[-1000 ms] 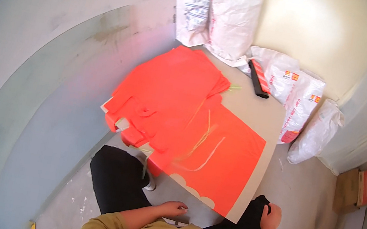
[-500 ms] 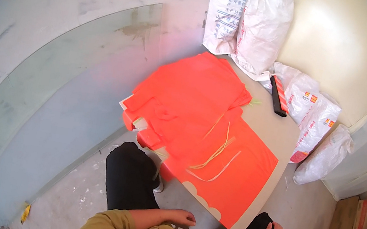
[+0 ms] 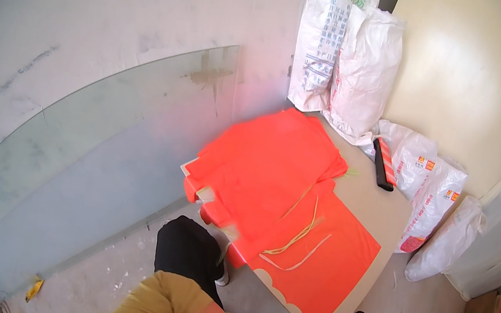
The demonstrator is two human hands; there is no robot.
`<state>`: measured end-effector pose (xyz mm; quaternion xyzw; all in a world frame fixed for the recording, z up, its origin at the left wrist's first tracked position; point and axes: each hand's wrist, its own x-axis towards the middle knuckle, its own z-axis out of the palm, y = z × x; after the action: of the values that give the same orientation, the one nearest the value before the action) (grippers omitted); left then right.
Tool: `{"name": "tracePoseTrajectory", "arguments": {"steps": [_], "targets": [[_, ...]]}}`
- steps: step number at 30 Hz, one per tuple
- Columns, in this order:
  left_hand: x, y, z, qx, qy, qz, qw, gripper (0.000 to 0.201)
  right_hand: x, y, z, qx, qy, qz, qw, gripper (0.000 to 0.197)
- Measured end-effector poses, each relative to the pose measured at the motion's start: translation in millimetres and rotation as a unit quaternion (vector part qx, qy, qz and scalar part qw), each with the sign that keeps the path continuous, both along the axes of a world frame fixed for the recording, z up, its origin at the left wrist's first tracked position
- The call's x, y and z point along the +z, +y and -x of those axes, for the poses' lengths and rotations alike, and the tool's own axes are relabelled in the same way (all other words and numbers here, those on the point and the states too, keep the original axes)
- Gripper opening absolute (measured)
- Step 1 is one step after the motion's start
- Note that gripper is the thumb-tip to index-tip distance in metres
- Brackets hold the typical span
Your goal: The person folds red plastic bags on a table by hand, ties them with strings, and places them into a sack.
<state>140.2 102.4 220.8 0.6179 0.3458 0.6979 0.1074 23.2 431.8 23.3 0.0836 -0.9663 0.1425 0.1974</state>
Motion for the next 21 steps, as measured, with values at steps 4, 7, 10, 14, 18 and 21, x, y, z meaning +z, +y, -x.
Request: {"name": "tracePoseTrajectory", "arguments": {"steps": [4, 7, 10, 14, 18, 21], "targets": [[9, 19, -5, 0.026, 0.012, -0.014, 1.000, 0.052, 3, 3, -9, 0.008, 0.015, 0.032, 0.999, 0.015], [7, 28, -6, 0.046, 0.008, -0.002, 0.999, 0.052, 2, 10, -12, 0.002, 0.023, 0.045, 0.999, 0.015], [8, 32, -6, 0.067, 0.006, 0.005, 0.998, 0.051, 1, 16, -14, -0.003, 0.027, 0.034, 0.999, 0.015], [5, 40, -8, 0.083, -0.002, 0.018, 0.996, 0.051, 0, 21, -17, -0.018, 0.014, 0.046, 0.999, 0.015], [8, 39, -9, 0.099, -0.002, 0.025, 0.995, 0.050, -1, 17, -17, 0.015, 0.033, 0.053, 0.998, 0.016], [6, 39, -11, 0.104, -0.007, 0.028, 0.994, 0.050, 1, 15, -16, 0.016, 0.033, 0.052, 0.998, 0.016]]}}
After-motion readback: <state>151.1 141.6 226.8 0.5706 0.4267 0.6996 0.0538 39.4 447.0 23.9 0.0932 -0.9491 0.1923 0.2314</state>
